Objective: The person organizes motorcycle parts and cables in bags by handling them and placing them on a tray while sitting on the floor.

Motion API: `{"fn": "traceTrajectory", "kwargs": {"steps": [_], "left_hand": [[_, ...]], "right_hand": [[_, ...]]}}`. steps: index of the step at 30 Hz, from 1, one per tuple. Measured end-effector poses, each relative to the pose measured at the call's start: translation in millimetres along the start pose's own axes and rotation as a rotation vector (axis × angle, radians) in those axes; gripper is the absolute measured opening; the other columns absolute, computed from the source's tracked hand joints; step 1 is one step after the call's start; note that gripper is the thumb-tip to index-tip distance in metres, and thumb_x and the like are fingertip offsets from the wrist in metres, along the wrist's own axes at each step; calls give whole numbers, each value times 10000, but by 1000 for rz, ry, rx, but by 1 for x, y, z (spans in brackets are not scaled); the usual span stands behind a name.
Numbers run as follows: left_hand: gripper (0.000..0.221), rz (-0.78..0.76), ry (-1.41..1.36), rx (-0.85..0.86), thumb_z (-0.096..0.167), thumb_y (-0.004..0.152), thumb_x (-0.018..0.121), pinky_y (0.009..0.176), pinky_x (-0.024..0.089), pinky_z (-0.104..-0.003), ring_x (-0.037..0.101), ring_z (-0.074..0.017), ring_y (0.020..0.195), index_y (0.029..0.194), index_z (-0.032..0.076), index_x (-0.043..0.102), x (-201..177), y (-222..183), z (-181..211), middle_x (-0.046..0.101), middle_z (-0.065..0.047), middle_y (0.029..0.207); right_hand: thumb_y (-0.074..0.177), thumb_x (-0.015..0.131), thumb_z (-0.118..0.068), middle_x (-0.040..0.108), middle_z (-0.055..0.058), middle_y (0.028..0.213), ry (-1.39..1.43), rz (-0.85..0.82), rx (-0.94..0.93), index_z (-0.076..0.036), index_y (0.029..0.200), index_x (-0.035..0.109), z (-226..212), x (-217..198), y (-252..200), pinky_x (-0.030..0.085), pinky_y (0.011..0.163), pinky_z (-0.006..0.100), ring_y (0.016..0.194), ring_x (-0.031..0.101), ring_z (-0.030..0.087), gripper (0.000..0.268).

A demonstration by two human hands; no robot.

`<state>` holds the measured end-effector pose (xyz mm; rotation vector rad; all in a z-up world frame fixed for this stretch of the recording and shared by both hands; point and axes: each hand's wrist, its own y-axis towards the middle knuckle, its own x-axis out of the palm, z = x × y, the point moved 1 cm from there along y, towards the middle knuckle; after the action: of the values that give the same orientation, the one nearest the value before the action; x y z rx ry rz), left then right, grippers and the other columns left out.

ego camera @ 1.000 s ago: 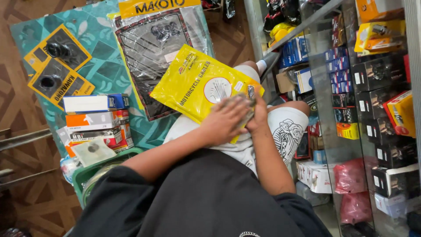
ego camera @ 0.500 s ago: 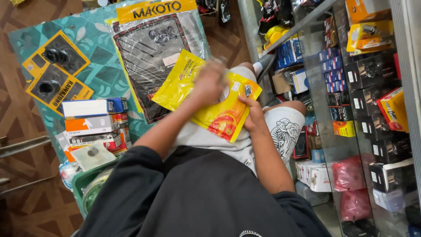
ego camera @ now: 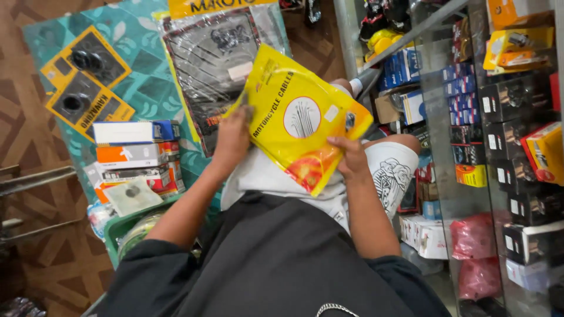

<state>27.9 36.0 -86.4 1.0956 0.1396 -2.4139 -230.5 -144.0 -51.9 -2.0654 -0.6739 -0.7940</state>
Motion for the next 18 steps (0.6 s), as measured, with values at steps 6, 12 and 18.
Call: {"fn": "traceTrajectory", "kwargs": {"steps": [6, 12, 18], "left_hand": [[394, 115, -1040, -593, 283, 1119, 543, 921, 527, -482, 603, -434, 971, 1104, -100, 631, -15, 11, -82, 630, -255, 1011], [413, -186, -1437, -769, 203, 892, 730, 855, 601, -418, 730, -268, 920, 1229, -28, 668, -87, 34, -44, 743, -144, 1085], [510, -139, -1443, -708, -97, 738, 774, 871, 622, -417, 748, -241, 925, 1226, -23, 650, -54, 14, -28, 747, -115, 1085]], "right_hand": [[801, 745, -183, 670, 75, 1375, -1136, -844, -475, -150, 1297, 680, -58, 124, -57, 275, 1226, 584, 1454, 474, 352, 501], [827, 766, -339, 485, 19, 1565, -1840, -697, -715, -377, 1240, 642, -36, 97, -63, 78, 1257, 638, 1566, 240, 393, 433], [838, 796, -506, 272, 168, 1643, -745, -143, -262, -13, 1599, 196, -47, 97, -31, 132, 1290, 468, 1571, 162, 366, 1087]]}}
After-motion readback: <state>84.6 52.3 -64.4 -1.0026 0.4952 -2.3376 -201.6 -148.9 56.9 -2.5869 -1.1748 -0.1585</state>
